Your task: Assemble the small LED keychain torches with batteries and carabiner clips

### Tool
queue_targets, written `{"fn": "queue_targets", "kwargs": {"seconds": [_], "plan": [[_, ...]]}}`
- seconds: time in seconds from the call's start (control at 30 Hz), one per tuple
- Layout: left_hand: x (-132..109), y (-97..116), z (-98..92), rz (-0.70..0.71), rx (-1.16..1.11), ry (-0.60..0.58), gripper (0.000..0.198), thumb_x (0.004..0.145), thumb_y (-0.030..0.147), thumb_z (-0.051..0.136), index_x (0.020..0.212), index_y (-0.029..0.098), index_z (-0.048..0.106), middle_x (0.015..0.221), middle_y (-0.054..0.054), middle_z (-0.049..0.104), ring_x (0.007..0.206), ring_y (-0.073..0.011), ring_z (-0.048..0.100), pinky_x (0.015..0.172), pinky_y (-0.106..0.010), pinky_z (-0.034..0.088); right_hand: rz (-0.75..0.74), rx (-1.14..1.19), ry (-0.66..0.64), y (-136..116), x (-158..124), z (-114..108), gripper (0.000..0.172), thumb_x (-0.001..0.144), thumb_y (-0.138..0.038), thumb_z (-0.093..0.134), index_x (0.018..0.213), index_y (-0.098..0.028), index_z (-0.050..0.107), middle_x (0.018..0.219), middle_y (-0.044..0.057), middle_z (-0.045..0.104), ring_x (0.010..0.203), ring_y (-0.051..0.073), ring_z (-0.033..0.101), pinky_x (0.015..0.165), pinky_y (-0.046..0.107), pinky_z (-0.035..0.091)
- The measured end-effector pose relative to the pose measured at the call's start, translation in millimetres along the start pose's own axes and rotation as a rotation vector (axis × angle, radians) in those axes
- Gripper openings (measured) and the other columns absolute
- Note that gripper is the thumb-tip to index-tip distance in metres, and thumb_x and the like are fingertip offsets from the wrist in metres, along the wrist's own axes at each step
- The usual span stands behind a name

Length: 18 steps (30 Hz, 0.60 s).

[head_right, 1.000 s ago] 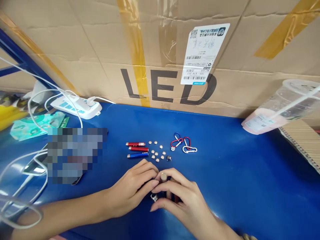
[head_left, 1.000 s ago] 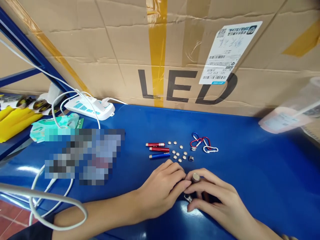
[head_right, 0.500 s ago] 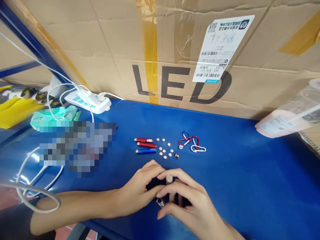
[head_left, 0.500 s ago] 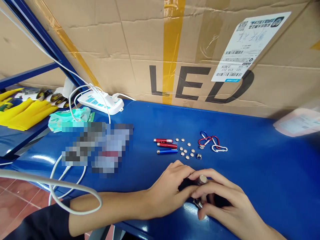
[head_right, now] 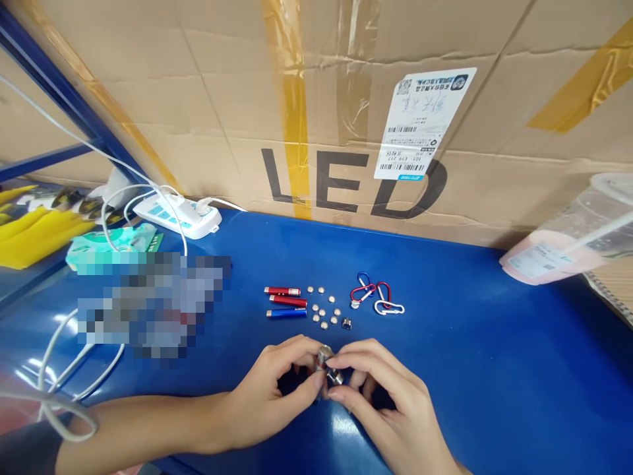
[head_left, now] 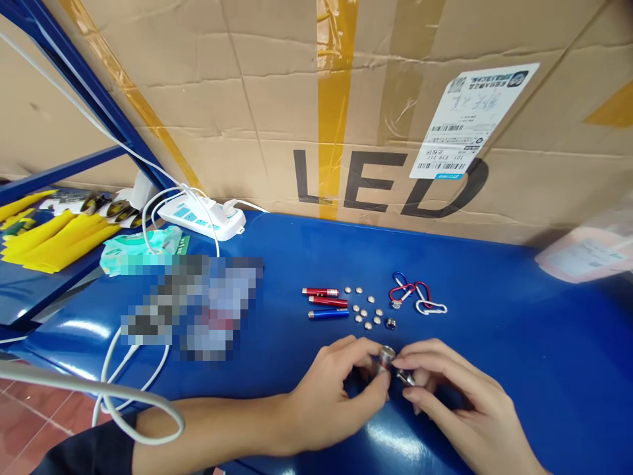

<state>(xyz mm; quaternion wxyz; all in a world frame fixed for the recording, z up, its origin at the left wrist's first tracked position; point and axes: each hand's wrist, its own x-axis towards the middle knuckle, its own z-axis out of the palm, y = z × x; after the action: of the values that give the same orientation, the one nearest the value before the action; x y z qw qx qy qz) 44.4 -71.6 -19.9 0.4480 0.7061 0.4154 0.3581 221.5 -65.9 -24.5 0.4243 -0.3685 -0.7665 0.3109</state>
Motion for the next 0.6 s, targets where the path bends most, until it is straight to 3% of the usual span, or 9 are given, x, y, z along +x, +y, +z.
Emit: {"fn": "queue_targets", "kwargs": {"seconds": [0.23, 0.6], "plan": [[5, 0, -6.9, 0.054, 0.057, 0.007, 0.019, 0.081, 0.012, 0.049, 0.097, 0.009, 0.059, 0.065, -0.004, 0.065, 0.065, -0.0156, 0.060, 0.070, -0.029, 0.048, 0.061, -0.022, 0.024, 8, -1, -4, 0.021, 0.081, -0.013, 0.060, 0.097, -0.027, 0.059, 0.083, -0.001, 0.058, 0.047, 0.005, 0.055, 0.043, 0.016, 0.049], [8, -10, -11.2, 0.014, 0.076, -0.031, 0.015, 0.086, 0.019, 0.051, 0.095, 0.013, 0.062, 0.069, -0.002, 0.061, 0.063, -0.0116, 0.057, 0.061, -0.021, 0.047, 0.136, -0.069, 0.049, 15, -1, -9, 0.016, 0.080, -0.016, 0.061, 0.092, -0.025, 0.057, 0.085, -0.001, 0.063, 0.049, 0.006, 0.057, 0.044, 0.016, 0.050]]}}
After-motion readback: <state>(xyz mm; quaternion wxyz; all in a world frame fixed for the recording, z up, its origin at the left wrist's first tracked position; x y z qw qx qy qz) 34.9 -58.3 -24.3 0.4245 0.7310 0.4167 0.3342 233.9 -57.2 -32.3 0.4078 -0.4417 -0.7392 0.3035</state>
